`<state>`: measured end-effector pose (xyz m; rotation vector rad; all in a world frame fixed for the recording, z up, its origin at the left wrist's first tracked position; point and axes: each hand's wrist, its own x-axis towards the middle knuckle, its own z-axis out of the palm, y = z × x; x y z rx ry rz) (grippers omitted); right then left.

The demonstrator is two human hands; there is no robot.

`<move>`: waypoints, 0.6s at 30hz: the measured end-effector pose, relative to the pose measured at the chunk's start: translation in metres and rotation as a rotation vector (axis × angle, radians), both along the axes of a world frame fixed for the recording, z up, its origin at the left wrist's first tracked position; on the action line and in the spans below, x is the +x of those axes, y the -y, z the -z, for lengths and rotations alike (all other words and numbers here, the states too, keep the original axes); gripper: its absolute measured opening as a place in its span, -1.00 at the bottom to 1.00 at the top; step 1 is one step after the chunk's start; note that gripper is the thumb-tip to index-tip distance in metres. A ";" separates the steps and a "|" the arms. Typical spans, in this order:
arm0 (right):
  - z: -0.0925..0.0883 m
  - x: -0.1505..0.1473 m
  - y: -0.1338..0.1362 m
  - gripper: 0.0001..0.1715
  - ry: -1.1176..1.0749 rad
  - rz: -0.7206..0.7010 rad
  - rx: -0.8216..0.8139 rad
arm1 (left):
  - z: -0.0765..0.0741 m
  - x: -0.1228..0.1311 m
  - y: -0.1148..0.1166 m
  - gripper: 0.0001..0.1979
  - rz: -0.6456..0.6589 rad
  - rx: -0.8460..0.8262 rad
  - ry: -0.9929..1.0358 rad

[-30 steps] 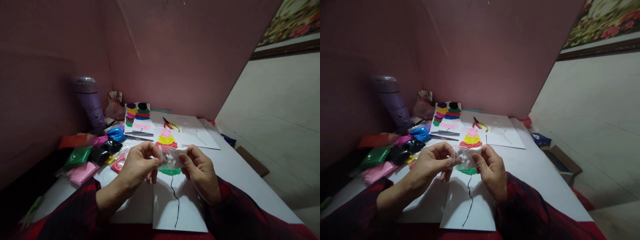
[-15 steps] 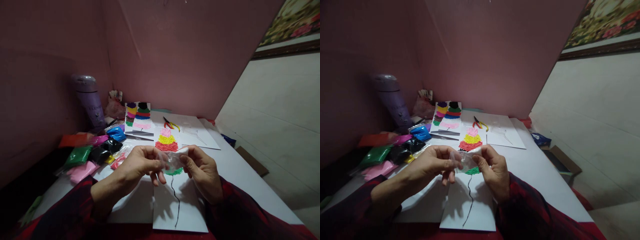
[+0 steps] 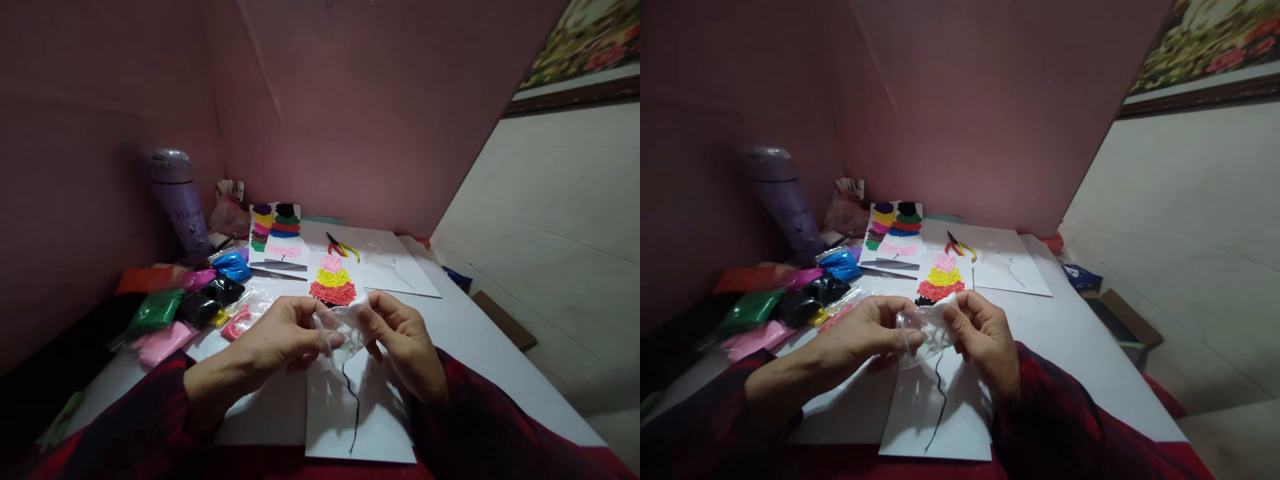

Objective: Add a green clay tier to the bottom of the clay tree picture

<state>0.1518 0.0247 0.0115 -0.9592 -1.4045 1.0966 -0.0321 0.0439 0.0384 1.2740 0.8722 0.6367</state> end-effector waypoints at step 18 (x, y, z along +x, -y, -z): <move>-0.002 -0.004 0.000 -0.64 -0.054 -0.074 -0.077 | 0.012 0.004 0.004 -0.82 -0.048 0.350 -0.164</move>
